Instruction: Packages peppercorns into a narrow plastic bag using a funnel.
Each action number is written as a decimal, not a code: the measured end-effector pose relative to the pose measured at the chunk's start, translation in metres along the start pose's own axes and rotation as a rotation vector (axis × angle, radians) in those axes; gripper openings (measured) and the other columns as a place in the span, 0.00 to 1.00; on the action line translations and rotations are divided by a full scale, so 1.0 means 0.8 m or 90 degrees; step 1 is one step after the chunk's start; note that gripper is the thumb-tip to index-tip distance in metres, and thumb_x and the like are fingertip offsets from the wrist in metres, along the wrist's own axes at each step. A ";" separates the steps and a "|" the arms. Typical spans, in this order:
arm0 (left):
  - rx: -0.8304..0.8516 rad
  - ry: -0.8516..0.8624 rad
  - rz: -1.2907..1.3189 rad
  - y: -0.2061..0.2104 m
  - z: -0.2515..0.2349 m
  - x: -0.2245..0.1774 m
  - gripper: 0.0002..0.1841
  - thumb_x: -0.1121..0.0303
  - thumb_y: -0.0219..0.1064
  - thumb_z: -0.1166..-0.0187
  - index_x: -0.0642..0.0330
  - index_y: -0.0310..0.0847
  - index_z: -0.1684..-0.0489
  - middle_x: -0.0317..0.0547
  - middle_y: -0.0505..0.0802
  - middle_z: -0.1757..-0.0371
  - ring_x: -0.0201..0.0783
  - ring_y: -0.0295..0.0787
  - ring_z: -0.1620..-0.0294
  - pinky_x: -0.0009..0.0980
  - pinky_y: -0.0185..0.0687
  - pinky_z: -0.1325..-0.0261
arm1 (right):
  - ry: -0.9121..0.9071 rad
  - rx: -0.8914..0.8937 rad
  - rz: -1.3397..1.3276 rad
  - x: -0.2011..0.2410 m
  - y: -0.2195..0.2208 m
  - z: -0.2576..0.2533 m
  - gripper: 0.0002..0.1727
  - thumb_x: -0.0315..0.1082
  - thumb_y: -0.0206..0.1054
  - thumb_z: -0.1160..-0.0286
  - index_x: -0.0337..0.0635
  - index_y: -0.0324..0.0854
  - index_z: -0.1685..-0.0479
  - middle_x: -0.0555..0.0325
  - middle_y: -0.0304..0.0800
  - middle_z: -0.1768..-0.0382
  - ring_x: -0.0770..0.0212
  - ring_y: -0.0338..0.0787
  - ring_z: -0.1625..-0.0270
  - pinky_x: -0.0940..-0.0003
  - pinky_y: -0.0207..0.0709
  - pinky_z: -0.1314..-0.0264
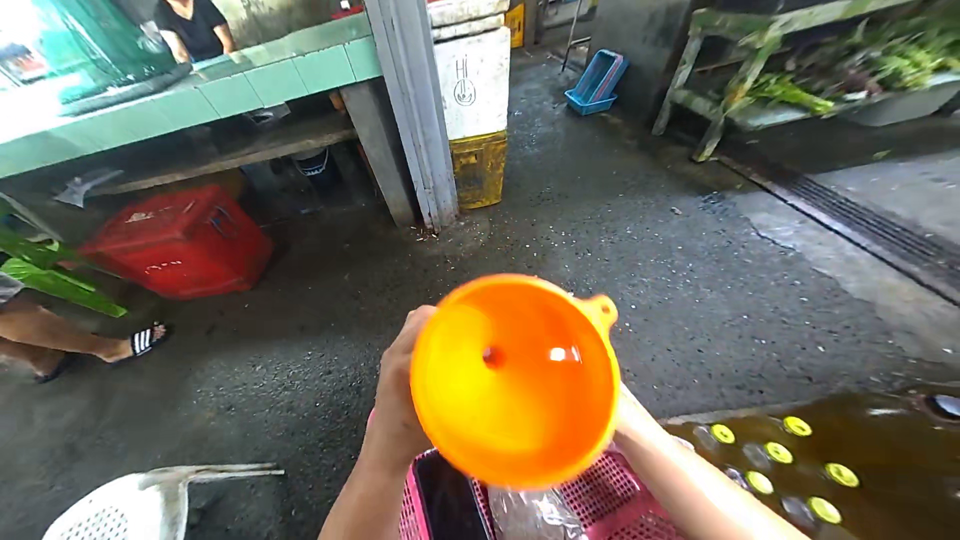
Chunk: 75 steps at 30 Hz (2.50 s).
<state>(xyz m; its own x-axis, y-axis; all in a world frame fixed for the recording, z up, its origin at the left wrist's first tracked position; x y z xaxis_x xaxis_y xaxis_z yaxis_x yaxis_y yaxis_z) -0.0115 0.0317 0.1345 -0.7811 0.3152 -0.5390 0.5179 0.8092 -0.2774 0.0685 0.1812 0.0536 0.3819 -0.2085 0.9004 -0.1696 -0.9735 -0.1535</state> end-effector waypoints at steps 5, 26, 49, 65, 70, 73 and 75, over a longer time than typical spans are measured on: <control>-0.078 -0.162 0.082 -0.009 -0.029 0.019 0.14 0.67 0.79 0.28 0.52 0.87 0.47 0.34 0.97 0.53 0.32 0.95 0.51 0.34 0.94 0.44 | 0.031 0.129 -0.073 -0.058 0.033 -0.009 0.27 0.58 0.57 0.13 0.49 0.91 0.39 0.70 0.88 0.43 0.85 0.81 0.55 0.85 0.76 0.55; -0.126 -0.246 0.029 -0.036 -0.082 0.076 0.07 0.66 0.69 0.17 0.59 0.89 0.55 0.34 0.94 0.60 0.27 0.91 0.58 0.25 0.88 0.47 | 0.181 0.188 -0.458 -0.064 0.076 0.005 0.13 0.31 0.66 0.16 0.45 0.83 0.37 0.60 0.96 0.53 0.86 0.71 0.79 0.87 0.60 0.81; -0.113 -0.085 0.013 -0.048 -0.117 -0.013 0.04 0.71 0.67 0.17 0.59 0.86 0.53 0.33 0.95 0.57 0.27 0.93 0.55 0.25 0.90 0.46 | 0.138 0.038 -0.422 -0.072 0.055 0.000 0.05 0.31 0.77 0.28 0.50 0.86 0.65 0.64 0.96 0.70 0.83 0.81 0.79 0.88 0.68 0.78; -0.084 -0.078 0.077 -0.035 -0.127 -0.019 0.04 0.72 0.68 0.18 0.61 0.87 0.54 0.35 0.94 0.58 0.29 0.92 0.56 0.27 0.90 0.47 | 0.054 -0.065 -0.062 -0.014 -0.003 -0.064 0.35 0.44 0.77 0.29 0.52 0.76 0.18 0.77 0.67 0.86 0.81 0.65 0.84 0.84 0.61 0.80; -0.080 -0.103 0.038 -0.028 -0.140 -0.007 0.06 0.68 0.70 0.18 0.61 0.88 0.56 0.36 0.95 0.61 0.29 0.93 0.58 0.26 0.91 0.50 | 0.070 -0.072 0.026 0.002 -0.008 -0.090 0.06 0.36 0.76 0.26 0.52 0.94 0.55 0.75 0.80 0.84 0.80 0.70 0.83 0.83 0.64 0.79; -0.081 -0.111 0.032 -0.029 -0.145 -0.008 0.06 0.67 0.70 0.18 0.60 0.88 0.56 0.36 0.95 0.61 0.28 0.92 0.58 0.26 0.90 0.49 | 0.073 -0.025 0.004 0.005 -0.005 -0.096 0.12 0.38 0.74 0.25 0.52 0.92 0.46 0.75 0.72 0.86 0.79 0.64 0.85 0.82 0.58 0.81; -0.077 -0.111 0.032 -0.030 -0.146 -0.010 0.07 0.66 0.70 0.18 0.60 0.89 0.56 0.36 0.95 0.61 0.28 0.92 0.58 0.26 0.90 0.50 | 0.071 -0.042 -0.008 0.008 -0.008 -0.095 0.06 0.35 0.74 0.25 0.50 0.94 0.54 0.73 0.82 0.82 0.80 0.69 0.84 0.83 0.62 0.80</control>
<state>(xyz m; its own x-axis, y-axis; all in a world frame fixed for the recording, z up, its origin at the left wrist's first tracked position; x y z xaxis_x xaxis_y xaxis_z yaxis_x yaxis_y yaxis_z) -0.0588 0.0678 0.2384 -0.6775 0.2744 -0.6824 0.5011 0.8514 -0.1551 0.0032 0.1934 0.0915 0.2813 -0.1803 0.9425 -0.2257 -0.9671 -0.1176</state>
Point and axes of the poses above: each hand's wrist, its own z-axis away from the middle knuckle, its own y-axis out of the palm, x = y × z, the point moved 9 cm from there along -z, towards the middle knuckle
